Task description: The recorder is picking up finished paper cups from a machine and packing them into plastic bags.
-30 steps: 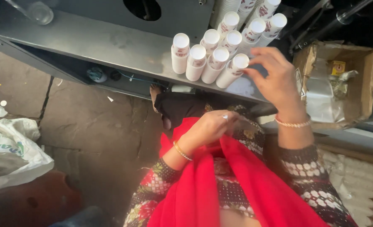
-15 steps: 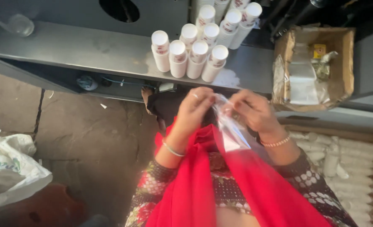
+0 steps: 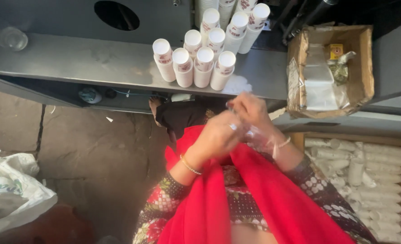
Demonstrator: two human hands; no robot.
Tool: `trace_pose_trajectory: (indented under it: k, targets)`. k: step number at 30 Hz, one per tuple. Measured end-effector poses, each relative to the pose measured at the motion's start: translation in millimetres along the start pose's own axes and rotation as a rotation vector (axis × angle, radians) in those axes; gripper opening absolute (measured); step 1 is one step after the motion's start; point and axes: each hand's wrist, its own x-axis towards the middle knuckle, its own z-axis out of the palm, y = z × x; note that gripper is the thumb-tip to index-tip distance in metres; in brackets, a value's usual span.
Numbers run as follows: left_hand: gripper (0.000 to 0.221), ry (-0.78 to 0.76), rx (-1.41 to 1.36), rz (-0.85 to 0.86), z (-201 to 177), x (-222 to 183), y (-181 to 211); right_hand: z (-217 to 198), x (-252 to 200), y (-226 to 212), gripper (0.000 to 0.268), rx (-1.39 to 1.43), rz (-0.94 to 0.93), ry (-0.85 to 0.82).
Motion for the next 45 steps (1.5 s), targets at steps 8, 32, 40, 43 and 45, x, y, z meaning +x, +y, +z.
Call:
trace_pose_trajectory:
  k: [8,32,40,43,45]
  targets:
    - [0.01,0.309,-1.071,-0.331,-22,41,-68,-49,96,2,0.009,0.849,0.395,-0.12]
    - [0.008,0.468,-0.458,-0.346,13,17,-36,-24,15,-54,0.01,0.294,0.004,-0.314]
    - [0.033,-0.298,-0.581,-0.387,7,2,-16,-85,34,-74,0.006,0.071,-0.076,-0.005]
    - [0.041,-0.304,-0.475,-0.393,13,-3,-23,-86,28,-81,0.009,-0.068,-0.207,-0.034]
    - [0.038,-0.257,-0.399,-0.409,20,-5,-30,-81,13,-75,0.015,0.055,-0.198,-0.162]
